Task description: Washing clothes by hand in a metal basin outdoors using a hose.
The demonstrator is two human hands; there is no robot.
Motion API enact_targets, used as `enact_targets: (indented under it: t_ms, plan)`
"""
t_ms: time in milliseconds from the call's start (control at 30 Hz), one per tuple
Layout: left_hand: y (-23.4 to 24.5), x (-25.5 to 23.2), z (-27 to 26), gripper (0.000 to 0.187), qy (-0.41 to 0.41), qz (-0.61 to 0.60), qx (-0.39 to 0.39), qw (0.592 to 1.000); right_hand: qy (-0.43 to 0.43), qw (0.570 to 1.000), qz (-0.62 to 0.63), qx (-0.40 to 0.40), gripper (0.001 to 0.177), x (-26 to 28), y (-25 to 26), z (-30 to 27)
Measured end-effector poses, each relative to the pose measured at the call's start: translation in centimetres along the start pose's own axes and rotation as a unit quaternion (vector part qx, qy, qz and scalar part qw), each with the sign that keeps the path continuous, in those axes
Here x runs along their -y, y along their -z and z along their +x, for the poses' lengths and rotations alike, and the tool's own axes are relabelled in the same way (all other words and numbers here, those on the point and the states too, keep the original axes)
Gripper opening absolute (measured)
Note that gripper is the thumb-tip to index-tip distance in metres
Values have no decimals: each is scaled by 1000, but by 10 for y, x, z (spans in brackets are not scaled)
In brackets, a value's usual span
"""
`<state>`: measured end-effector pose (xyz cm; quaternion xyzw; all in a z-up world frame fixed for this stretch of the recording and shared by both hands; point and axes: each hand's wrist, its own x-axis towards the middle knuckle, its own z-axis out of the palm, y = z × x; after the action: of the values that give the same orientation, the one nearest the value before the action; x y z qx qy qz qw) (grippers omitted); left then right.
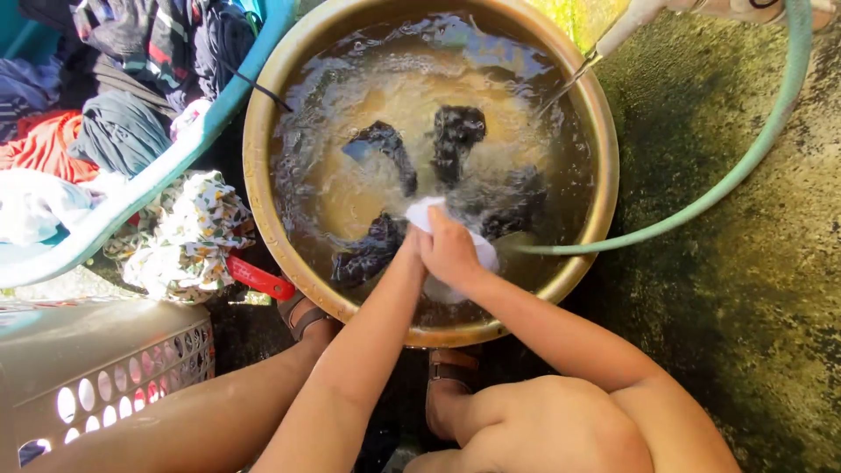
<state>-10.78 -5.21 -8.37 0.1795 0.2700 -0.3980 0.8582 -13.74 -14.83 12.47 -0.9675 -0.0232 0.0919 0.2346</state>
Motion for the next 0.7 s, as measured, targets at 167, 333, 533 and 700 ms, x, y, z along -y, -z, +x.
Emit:
enact_targets:
  t_ms: [167, 333, 533, 700]
  plan:
    - [-144, -66, -71, 33, -43, 210, -41, 976, 117, 968, -91, -201, 30, -65, 43, 52]
    - [-135, -120, -112, 43, -256, 548, -216, 766, 144, 966, -173, -125, 37, -100, 37, 48]
    - [-155, -58, -103, 101, -253, 741, -175, 597, -90, 933, 346, -25, 39, -83, 81, 76]
    - [-210, -44, -134, 72, -300, 646, -104, 694, -66, 659, 748, -29, 38, -7, 193, 25]
